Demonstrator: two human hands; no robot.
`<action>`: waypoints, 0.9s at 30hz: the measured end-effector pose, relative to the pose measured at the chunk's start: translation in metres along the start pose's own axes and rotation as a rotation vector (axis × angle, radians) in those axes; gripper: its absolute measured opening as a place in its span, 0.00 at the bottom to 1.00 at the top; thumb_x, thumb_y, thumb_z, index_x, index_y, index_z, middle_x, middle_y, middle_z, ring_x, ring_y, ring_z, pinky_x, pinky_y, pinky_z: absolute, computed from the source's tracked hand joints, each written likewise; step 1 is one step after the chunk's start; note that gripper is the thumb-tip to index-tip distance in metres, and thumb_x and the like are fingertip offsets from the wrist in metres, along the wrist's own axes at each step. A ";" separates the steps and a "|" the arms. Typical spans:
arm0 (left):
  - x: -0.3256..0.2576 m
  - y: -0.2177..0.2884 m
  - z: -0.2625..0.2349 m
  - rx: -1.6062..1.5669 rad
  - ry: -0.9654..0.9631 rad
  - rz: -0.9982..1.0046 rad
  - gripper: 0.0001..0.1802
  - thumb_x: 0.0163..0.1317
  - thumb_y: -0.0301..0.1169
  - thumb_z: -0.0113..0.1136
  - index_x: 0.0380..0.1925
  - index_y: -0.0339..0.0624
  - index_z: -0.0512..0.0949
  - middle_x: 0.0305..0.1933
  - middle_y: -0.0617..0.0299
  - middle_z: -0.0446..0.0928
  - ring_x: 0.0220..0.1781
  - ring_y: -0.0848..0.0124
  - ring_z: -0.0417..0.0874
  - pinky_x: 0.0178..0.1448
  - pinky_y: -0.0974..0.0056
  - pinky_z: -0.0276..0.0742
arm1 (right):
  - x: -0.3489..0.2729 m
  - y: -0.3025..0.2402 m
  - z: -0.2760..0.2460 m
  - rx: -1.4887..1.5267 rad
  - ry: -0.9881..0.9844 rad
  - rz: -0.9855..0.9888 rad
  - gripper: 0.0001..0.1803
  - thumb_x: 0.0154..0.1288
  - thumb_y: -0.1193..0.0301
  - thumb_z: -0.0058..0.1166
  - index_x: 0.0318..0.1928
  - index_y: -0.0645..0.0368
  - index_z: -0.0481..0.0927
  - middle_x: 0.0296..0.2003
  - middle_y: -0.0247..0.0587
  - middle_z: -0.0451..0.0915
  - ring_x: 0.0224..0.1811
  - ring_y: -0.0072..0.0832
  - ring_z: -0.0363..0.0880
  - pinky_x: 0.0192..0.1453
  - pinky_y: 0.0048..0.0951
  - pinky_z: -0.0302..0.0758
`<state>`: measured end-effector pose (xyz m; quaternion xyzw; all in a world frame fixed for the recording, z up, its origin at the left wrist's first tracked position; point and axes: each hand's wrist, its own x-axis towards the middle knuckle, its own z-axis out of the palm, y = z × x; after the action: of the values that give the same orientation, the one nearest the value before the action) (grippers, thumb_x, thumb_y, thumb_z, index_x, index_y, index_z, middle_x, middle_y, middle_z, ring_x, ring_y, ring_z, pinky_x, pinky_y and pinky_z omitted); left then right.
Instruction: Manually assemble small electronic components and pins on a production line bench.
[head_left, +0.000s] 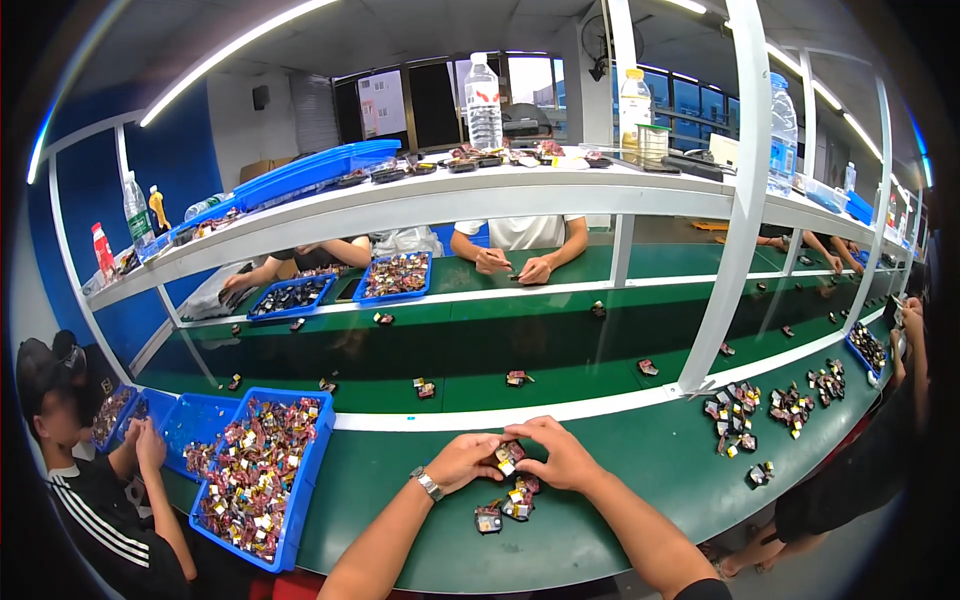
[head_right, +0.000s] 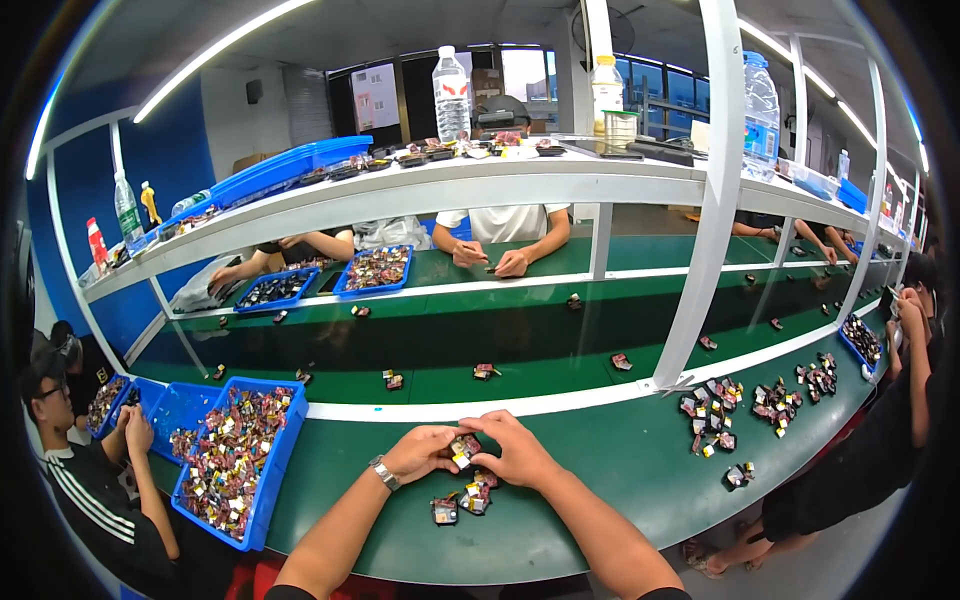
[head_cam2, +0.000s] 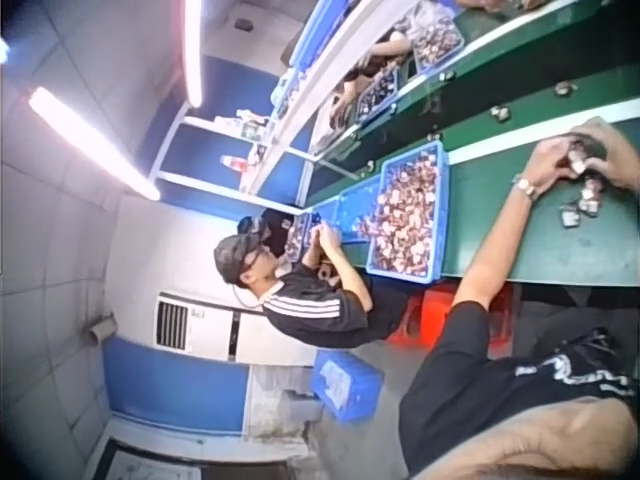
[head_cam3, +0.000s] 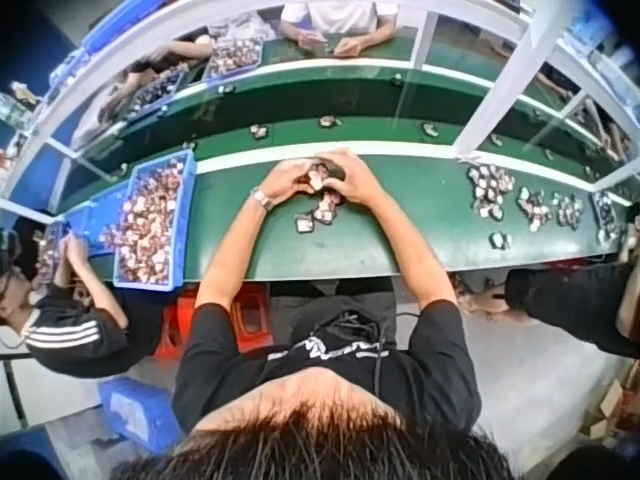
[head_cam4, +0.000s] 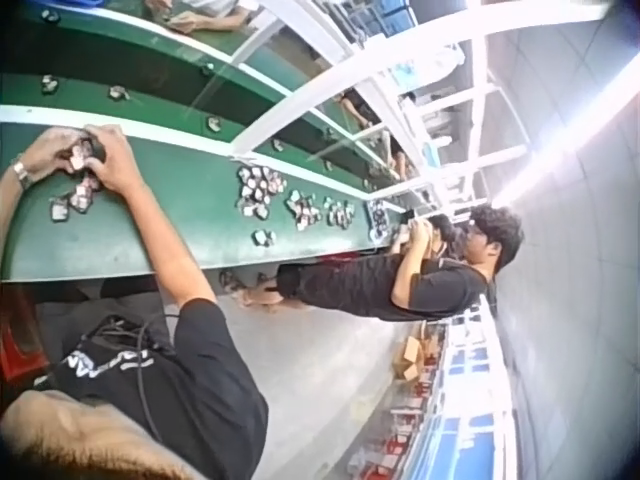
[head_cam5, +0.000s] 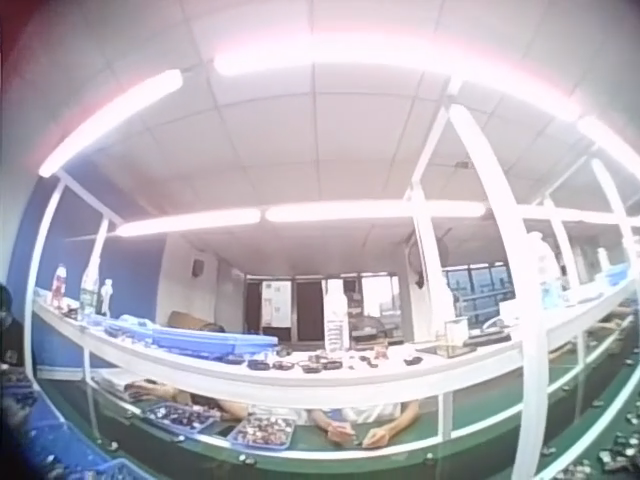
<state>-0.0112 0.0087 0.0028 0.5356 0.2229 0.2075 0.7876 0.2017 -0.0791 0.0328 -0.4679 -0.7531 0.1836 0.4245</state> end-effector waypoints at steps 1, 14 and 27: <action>0.001 -0.003 -0.004 -0.012 -0.012 -0.021 0.23 0.75 0.36 0.49 0.64 0.35 0.68 0.53 0.55 0.78 0.48 0.70 0.81 0.52 0.61 0.83 | 0.002 0.001 -0.002 -0.005 -0.031 -0.014 0.28 0.54 0.75 0.66 0.57 0.53 0.77 0.52 0.41 0.77 0.56 0.39 0.73 0.63 0.36 0.72; 0.007 -0.010 0.016 -0.096 0.124 0.094 0.19 0.72 0.23 0.47 0.62 0.37 0.66 0.58 0.54 0.75 0.59 0.67 0.79 0.64 0.59 0.80 | 0.008 0.004 0.028 -0.329 0.175 -0.017 0.13 0.56 0.73 0.63 0.43 0.57 0.81 0.41 0.37 0.78 0.44 0.36 0.79 0.47 0.35 0.78; 0.008 -0.010 0.016 -0.031 0.196 0.062 0.18 0.71 0.19 0.47 0.60 0.37 0.67 0.57 0.53 0.76 0.57 0.65 0.80 0.63 0.58 0.80 | 0.008 0.013 0.013 -0.350 -0.023 -0.141 0.11 0.52 0.75 0.66 0.38 0.55 0.82 0.37 0.34 0.77 0.44 0.35 0.77 0.48 0.34 0.77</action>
<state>0.0050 -0.0019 -0.0023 0.5072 0.2789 0.2864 0.7635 0.1968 -0.0640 0.0208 -0.4786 -0.8094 0.0250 0.3395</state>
